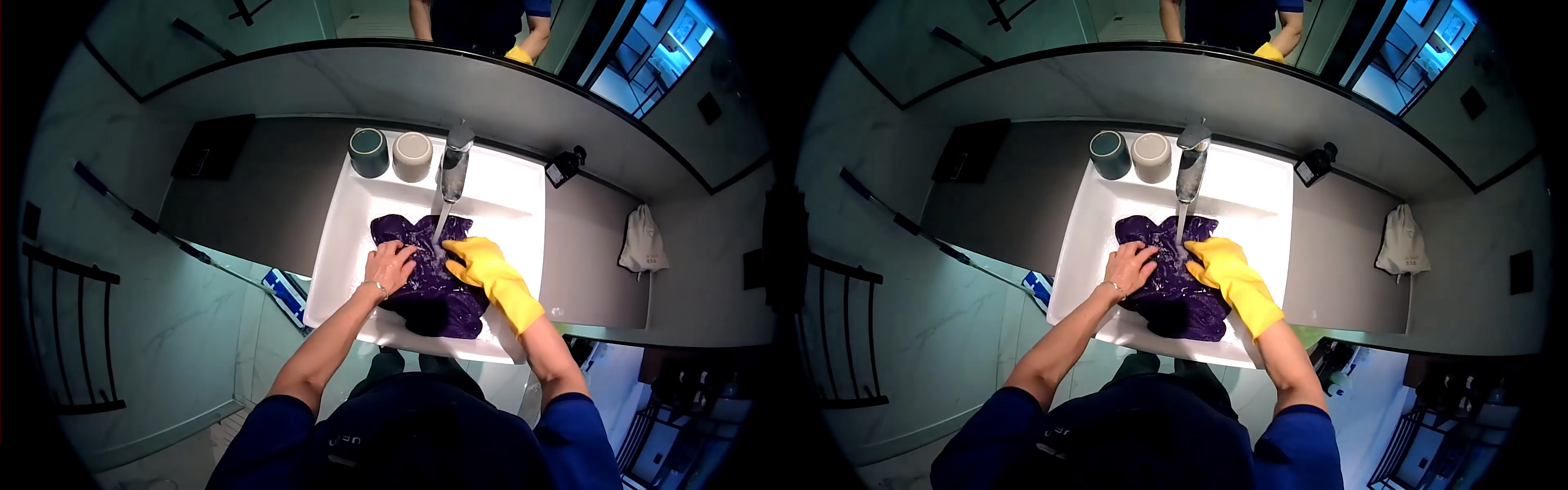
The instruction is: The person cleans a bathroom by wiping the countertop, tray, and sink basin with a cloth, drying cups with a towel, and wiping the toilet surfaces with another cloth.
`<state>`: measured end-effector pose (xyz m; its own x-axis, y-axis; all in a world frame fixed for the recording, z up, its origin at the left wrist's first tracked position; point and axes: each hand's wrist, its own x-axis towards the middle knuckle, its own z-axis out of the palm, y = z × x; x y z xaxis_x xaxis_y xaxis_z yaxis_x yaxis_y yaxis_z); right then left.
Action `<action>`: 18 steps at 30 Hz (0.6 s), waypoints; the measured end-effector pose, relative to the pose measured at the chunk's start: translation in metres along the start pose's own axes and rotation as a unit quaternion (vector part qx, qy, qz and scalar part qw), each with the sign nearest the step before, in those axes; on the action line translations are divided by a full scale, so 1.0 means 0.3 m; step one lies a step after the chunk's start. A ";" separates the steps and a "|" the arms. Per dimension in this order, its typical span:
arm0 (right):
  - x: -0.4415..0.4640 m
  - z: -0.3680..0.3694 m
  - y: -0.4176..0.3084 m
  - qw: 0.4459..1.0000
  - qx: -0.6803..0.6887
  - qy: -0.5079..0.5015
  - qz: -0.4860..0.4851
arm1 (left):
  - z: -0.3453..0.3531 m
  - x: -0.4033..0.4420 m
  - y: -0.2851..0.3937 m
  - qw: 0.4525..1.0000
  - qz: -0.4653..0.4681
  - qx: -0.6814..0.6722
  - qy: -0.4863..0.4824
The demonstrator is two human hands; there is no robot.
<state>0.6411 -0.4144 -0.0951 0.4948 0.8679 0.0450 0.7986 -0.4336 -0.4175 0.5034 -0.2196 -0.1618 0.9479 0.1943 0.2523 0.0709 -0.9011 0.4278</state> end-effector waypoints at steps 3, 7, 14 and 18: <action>-0.010 -0.020 -0.009 0.919 -0.090 -0.350 0.155 | -0.034 0.006 -0.046 0.935 -0.071 0.049 -0.344; -0.037 -0.076 0.109 0.899 0.167 -0.189 0.359 | -0.099 0.037 -0.142 0.955 -0.262 -0.063 -0.120; 0.087 0.091 0.091 0.933 0.039 -0.052 0.354 | 0.207 -0.003 -0.072 0.992 0.043 0.120 -0.005; 0.121 -0.006 0.104 0.919 -0.049 -0.103 0.377 | 0.121 0.066 -0.175 0.983 0.083 0.152 -0.061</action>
<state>0.6846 -0.3967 -0.1048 0.8523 0.3359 -0.4009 0.2881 -0.9413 -0.1761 0.5296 -0.1825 -0.2108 0.9832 0.0027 0.1827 -0.0168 -0.9943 0.1053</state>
